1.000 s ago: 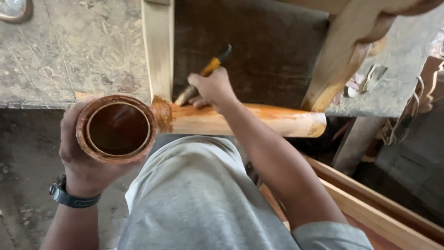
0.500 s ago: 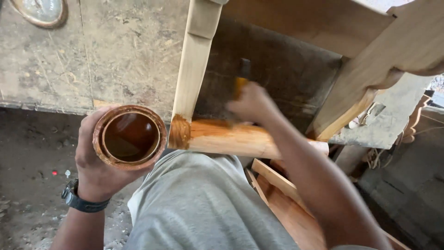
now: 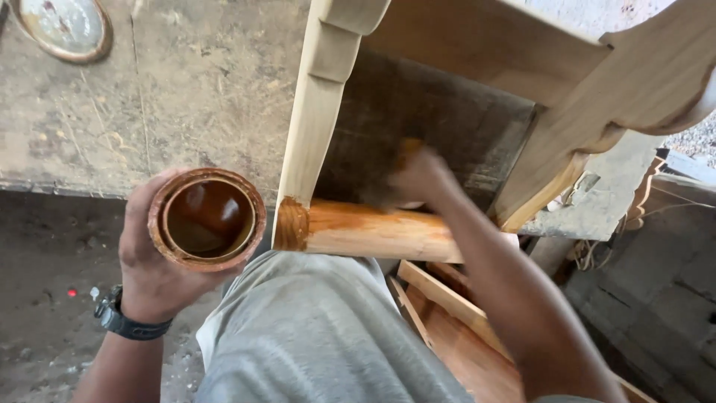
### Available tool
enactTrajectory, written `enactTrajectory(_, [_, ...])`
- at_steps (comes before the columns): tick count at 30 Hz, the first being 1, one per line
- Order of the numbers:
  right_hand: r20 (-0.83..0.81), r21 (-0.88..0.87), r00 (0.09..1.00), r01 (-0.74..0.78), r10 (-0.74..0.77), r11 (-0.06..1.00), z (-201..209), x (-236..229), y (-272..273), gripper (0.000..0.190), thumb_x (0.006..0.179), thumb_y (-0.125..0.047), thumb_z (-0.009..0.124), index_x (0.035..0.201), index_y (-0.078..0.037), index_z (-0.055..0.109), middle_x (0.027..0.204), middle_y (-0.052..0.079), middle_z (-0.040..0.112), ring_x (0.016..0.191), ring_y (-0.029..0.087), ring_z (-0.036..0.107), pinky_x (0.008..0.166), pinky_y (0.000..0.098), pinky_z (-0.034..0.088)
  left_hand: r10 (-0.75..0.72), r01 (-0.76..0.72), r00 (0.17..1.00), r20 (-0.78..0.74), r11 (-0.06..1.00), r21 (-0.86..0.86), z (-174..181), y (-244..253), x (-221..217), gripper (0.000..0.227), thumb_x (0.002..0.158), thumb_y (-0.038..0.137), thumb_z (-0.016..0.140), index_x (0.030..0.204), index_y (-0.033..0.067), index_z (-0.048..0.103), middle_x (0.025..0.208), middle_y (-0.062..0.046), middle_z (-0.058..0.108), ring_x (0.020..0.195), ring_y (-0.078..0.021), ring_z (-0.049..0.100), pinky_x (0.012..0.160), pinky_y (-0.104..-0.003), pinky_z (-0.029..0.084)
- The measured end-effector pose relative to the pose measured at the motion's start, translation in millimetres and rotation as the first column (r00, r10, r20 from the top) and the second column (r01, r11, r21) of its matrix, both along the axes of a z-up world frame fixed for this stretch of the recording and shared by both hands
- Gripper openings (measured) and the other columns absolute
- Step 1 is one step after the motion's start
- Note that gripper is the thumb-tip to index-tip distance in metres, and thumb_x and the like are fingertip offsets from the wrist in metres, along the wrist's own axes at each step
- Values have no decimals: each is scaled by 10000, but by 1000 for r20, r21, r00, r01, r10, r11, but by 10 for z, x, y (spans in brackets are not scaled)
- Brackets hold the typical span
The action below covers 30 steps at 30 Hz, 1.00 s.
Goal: Applying varnish to a wooden furniture frame using a paintbrush.
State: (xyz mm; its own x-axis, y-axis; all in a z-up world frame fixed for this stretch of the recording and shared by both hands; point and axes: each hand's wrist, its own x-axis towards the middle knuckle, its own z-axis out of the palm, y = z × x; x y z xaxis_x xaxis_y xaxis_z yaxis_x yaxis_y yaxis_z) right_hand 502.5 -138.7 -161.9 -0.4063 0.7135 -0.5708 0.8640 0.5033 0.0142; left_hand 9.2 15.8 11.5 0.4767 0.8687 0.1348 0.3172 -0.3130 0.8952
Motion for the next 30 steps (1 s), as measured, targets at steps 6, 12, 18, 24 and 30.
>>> enactTrajectory(6, [100,-714,-318,637,-943,-291,1000,-1382,1252,202,975,63,543,1073,118,711,747,330,809,559,332,837,453,417,694,-53,54,998,-23,999,2,118,59,87,1250,812,402,1157,1744,-94,488,1689,-305,663,1570,-465,718,1426,-574,594])
enactTrajectory(12, [-108,-628,-57,778,-993,23,-380,1272,-1128,125,1081,-185,918,1058,-199,796,916,-64,793,823,81,696,763,318,577,-24,24,999,-21,999,22,11,24,-22,1242,830,445,1137,1736,-118,501,1658,-320,684,1541,-491,726,1398,-595,600])
enactTrajectory(18, [535,-258,546,832,-645,491,518,1158,-689,507,1134,-516,635,1272,-113,909,1149,187,909,1035,388,878,801,504,683,-10,12,998,-54,999,40,-51,17,-106,1295,812,503,1093,1725,-190,491,1601,-379,708,1499,-532,736,1378,-628,603])
enactTrajectory(24, [-142,-616,-83,788,-986,22,773,-1143,951,228,903,-203,775,708,-173,661,646,-33,647,606,119,561,512,383,446,-55,55,999,1,998,26,20,52,-58,1286,798,482,1106,1730,-162,496,1640,-368,696,1532,-519,735,1400,-608,609])
enactTrajectory(30, [375,-391,613,785,-696,480,585,847,-445,351,1238,-541,630,1067,-271,776,849,-28,675,742,173,653,646,370,519,-55,55,998,37,998,5,-60,-23,-130,1344,780,405,1137,1787,-164,452,1668,-390,680,1557,-540,719,1401,-636,620])
